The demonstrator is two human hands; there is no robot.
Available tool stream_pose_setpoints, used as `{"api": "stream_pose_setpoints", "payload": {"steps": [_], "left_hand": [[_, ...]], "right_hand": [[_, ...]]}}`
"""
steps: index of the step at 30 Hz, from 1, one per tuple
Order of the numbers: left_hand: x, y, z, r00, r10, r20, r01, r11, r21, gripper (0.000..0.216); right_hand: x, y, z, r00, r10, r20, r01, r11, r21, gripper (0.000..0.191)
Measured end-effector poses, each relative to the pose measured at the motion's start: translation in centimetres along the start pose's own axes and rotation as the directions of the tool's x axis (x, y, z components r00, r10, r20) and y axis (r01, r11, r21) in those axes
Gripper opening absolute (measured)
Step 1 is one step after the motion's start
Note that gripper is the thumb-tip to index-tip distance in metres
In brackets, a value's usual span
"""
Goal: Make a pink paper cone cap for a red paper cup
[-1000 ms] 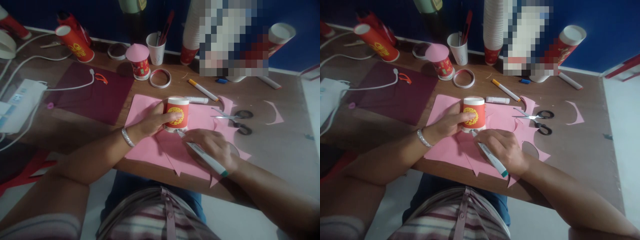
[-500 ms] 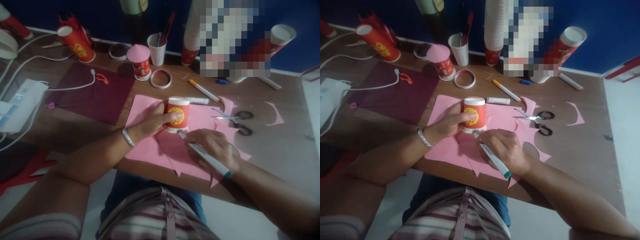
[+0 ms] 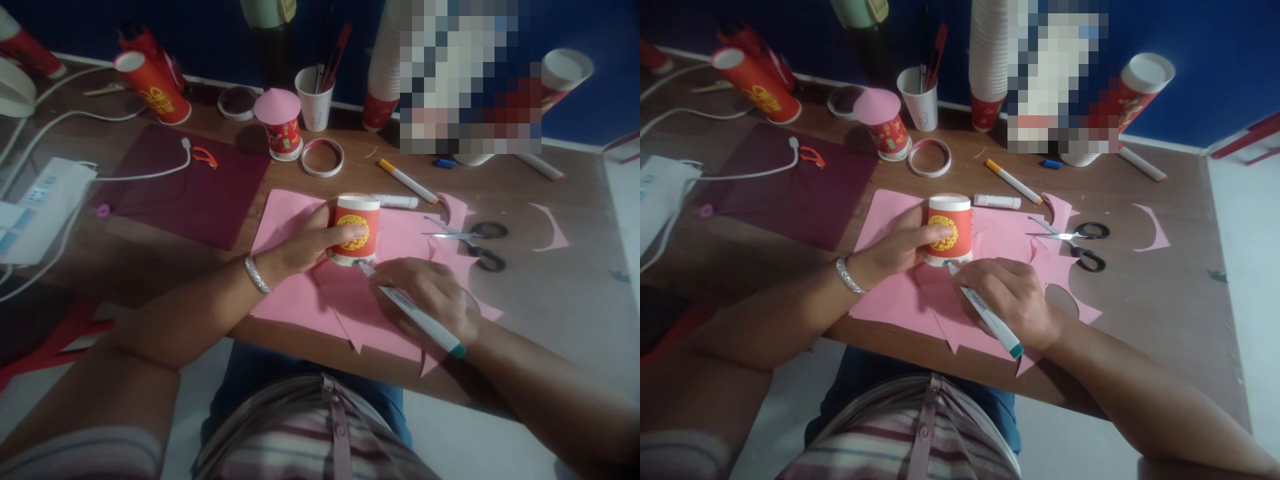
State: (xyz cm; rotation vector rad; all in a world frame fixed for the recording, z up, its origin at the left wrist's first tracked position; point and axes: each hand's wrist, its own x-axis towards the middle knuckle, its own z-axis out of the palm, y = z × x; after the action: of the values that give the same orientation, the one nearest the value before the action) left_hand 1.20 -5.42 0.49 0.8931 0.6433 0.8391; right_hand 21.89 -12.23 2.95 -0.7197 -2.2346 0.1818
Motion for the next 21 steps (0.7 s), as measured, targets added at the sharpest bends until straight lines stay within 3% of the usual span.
{"api": "stream_pose_setpoints", "payload": {"steps": [21], "left_hand": [[-0.04, 0.04, 0.06, 1.0, -0.023, -0.003, 0.023, 1.0, 0.001, 0.044]], "right_hand": [[0.03, 0.08, -0.05, 0.999, 0.035, 0.003, -0.035, 0.999, 0.011, 0.021]]}}
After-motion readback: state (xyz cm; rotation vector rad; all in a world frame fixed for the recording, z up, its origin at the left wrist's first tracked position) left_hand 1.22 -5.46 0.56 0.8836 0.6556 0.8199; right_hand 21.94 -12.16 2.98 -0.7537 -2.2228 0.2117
